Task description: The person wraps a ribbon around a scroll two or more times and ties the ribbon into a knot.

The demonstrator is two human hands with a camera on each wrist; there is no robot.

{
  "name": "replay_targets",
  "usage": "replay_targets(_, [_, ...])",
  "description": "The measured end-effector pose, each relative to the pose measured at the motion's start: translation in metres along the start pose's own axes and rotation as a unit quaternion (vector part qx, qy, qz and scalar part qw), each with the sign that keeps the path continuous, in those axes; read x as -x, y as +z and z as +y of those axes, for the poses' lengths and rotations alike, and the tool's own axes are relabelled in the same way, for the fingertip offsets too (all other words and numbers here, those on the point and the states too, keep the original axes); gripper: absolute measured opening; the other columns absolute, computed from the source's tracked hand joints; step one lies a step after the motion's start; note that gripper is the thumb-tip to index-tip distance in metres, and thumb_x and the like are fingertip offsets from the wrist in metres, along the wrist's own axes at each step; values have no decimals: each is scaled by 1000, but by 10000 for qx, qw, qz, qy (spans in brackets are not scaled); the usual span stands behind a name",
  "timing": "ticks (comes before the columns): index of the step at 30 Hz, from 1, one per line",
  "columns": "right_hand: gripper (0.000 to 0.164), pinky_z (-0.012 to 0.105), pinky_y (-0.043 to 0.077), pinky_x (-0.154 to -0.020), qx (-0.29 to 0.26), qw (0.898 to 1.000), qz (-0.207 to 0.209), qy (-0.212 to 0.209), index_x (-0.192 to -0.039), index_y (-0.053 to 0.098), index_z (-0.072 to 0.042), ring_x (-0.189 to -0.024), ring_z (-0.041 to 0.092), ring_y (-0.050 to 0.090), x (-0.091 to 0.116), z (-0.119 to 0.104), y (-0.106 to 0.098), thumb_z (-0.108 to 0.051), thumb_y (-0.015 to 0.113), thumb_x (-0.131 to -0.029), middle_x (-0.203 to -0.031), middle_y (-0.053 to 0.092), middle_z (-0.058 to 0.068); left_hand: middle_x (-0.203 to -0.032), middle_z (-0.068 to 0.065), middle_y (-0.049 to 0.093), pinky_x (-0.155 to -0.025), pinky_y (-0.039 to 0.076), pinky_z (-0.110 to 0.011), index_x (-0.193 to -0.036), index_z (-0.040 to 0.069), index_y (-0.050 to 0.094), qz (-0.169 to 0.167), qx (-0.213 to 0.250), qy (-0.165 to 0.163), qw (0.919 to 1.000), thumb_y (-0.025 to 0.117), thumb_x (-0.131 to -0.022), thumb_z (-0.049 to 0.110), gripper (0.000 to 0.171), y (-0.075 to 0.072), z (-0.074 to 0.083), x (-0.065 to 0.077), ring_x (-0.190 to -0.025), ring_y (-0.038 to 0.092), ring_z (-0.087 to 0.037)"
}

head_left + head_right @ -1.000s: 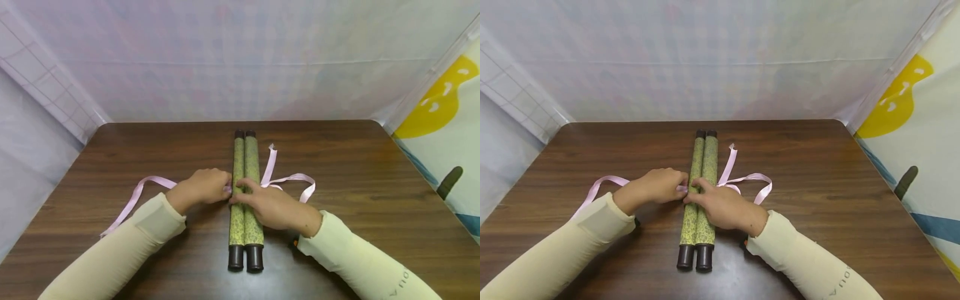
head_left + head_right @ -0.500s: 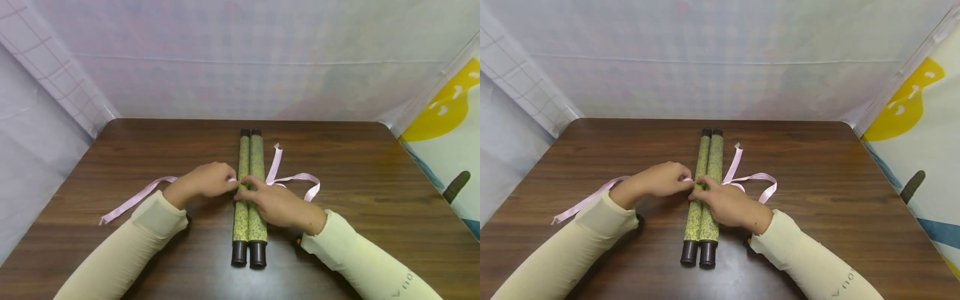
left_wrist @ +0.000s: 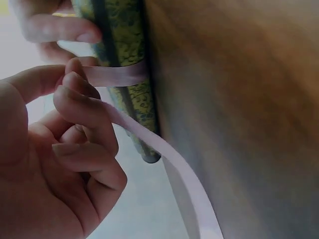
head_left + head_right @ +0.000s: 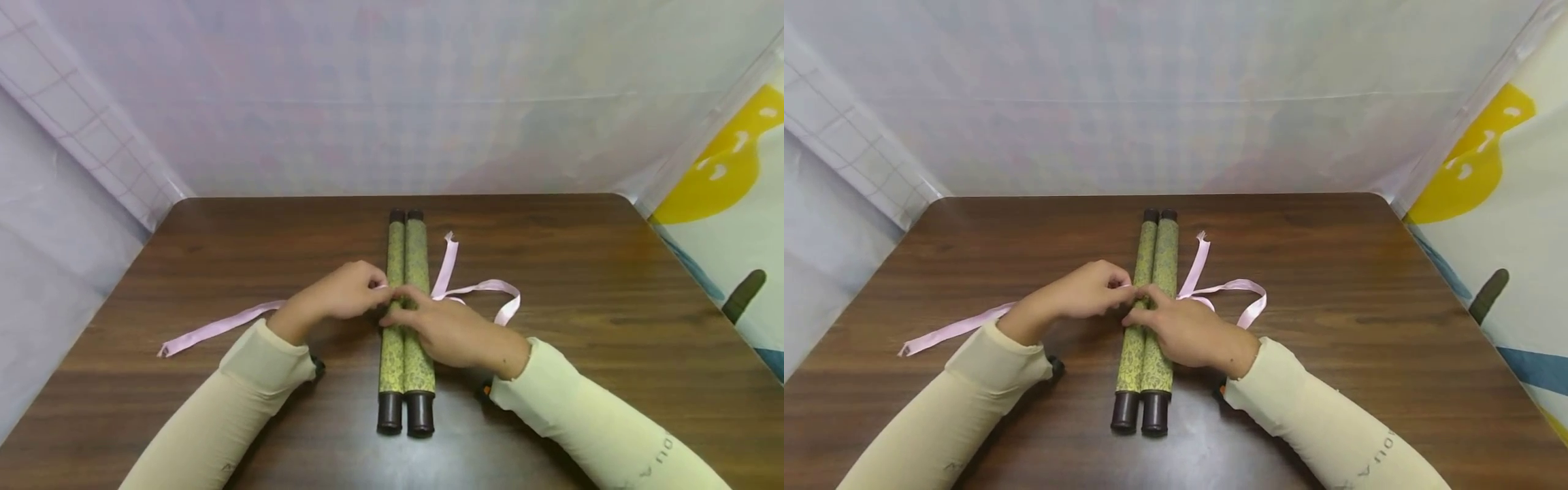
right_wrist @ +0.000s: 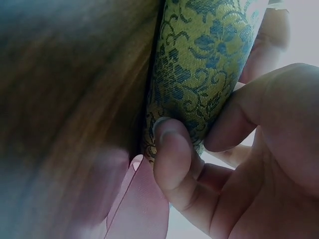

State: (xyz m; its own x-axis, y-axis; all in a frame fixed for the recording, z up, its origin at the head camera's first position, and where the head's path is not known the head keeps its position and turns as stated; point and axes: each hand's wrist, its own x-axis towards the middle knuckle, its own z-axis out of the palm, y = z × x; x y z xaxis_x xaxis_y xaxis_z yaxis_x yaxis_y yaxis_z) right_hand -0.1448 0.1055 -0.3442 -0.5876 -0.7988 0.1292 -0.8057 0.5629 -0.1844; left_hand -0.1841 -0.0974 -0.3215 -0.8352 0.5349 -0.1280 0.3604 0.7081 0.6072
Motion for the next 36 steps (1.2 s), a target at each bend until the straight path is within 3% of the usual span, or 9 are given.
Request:
replay_targets(9, [46, 26, 45, -45, -70, 10000, -36, -37, -125, 59, -32, -55, 11, 49, -1, 1, -5, -4, 43, -91, -139, 39, 4, -69, -14, 62, -43, 40, -23, -82, 2, 67, -21, 616, -53, 9981, 50, -96, 25, 31, -12, 3, 4, -45, 49, -12])
replay_targets(16, [52, 24, 45, -46, 13, 9999, -110, -87, -127, 58, -32, -58, 10, 49, -2, 1, -4, -2, 45, -87, -140, 39, 4, -63, -7, 57, -42, 38, -22, -82, 1, 65, -366, 1203, 137, 9920, 53, -96, 31, 35, -11, 2, 7, -45, 46, -12])
replay_targets(21, [52, 22, 42, -44, -20, 9998, -28, -192, -125, 61, -28, -54, 10, 46, -3, 4, -9, -2, 46, -82, -136, 46, 4, -56, -7, 54, -41, 34, -23, -85, 6, 66, -63, 1306, 346, 9908, 51, -97, 31, 31, -10, 4, 7, -46, 48, -20])
replay_targets(25, [44, 22, 43, -46, -142, 9997, 98, -156, -117, 65, -22, -54, 9, 47, -1, 6, -15, -3, 48, -82, -123, 55, 2, -75, -7, 59, -42, 38, -26, -86, 9, 66, 340, 1337, 330, 9899, 52, -96, 30, 28, -9, 8, 5, -54, 55, -25])
replay_targets(29, [30, 27, 47, -48, -33, 9996, 270, 34, -109, 68, -19, -59, 8, 50, 4, 5, -24, -8, 53, -84, -104, 60, -2, -100, -7, 58, -49, 53, -40, -92, 7, 66, 467, 1496, 274, 9873, 54, -94, 32, 28, -5, 12, 2, -64, 61, -27])
replay_targets(32, [21, 31, 49, -48, 36, 9986, 438, 305, -100, 68, -17, -61, 9, 52, 7, 5, -32, -13, 56, -84, -90, 62, -4, -87, -13, 63, -54, 55, -51, -98, 6, 65, 369, 1702, 264, 9844, 54, -95, 32, 29, -2, 14, 0, -66, 62, -32])
replay_targets(36, [12, 32, 46, -45, 30, 9952, 505, 836, -88, 66, -16, -58, 11, 51, 8, 11, -37, -14, 55, -85, -73, 61, -5, -70, -16, 64, -53, 55, -51, -99, 5, 64, 328, 1842, 261, 9820, 54, -95, 31, 28, 1, 15, -1, -63, 62, -33])
